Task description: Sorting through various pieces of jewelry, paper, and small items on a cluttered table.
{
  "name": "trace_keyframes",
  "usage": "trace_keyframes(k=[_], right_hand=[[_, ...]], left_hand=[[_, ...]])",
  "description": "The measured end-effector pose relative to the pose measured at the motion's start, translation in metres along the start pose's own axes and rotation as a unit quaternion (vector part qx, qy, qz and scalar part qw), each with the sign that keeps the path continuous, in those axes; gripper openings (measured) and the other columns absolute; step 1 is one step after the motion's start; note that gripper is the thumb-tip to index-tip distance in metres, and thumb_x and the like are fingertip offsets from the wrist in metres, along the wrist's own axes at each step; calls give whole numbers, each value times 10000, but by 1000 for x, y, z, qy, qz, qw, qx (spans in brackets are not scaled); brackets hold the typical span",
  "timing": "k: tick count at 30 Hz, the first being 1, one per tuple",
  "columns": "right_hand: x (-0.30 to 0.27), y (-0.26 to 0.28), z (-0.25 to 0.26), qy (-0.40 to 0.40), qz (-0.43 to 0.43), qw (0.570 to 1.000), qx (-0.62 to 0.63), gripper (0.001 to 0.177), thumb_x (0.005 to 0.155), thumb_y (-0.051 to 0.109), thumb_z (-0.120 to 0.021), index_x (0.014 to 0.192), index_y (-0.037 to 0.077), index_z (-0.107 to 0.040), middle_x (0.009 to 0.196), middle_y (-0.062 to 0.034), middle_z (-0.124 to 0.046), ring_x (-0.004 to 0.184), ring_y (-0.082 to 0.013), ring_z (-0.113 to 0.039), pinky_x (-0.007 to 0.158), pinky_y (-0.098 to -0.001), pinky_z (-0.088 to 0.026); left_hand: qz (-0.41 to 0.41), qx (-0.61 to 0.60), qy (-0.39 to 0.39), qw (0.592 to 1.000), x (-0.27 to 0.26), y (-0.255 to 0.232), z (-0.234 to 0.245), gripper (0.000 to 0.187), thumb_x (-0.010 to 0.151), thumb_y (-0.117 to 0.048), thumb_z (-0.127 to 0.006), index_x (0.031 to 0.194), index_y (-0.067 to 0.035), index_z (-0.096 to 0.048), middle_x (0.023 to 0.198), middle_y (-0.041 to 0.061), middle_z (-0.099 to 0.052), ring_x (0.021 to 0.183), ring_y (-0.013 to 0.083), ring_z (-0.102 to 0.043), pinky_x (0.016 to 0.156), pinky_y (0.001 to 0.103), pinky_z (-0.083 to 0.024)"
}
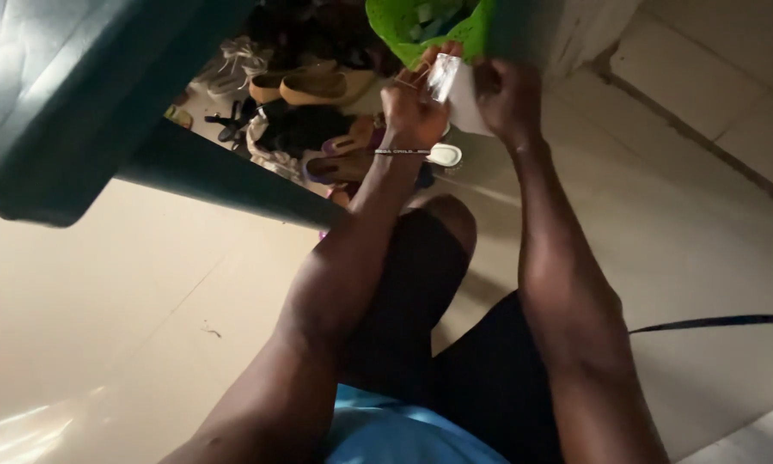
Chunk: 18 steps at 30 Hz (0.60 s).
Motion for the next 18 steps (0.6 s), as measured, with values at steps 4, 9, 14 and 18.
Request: trace_keyframes(k=[4,9,14,18], right_hand=[[-7,2,2,20,27,999,34,158,1004,150,-680,994,5,-741,839,-218,-705,745,-340,-717,650,-393,-532],[-7,-6,-6,69,63,996,11,140,969,115,-655,1042,53,-757,919,-183,-742,818,-290,-739,754,-392,-561],[7,18,-31,186,-13,981,53,211,952,47,-612,1104,95,-750,942,-127,-752,825,-216,-736,749,-372,-562],[27,24,-62,122,31,987,97,274,966,26,-622,1225,83,-694,1043,-118,-750,864,-199,-739,756,-326,-581]], left_hand=[[0,-26,-11,1000,4,2,5,460,1055,-139,-196,1390,119,-377,1354,335,-541,1266,437,-575,1122,482,-491],[-22,-28,-14,999,39,-14,16,502,1051,-187,-181,1383,113,-409,1322,326,-568,1219,439,-596,1096,474,-503],[-89,5,-118,989,81,-37,28,507,1064,-186,-209,1408,125,-412,1292,305,-584,1136,404,-628,1038,493,-537],[-113,69,-165,977,91,-50,23,490,1046,-199,-256,1376,72,-497,1275,231,-619,1075,357,-614,990,501,-518]])
Point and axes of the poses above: each hand's wrist, its own x-axis towards the middle knuckle, its own z-axis out of the back of the hand, y = z × x, the point moved 5 cm from there along x, towards the middle knuckle
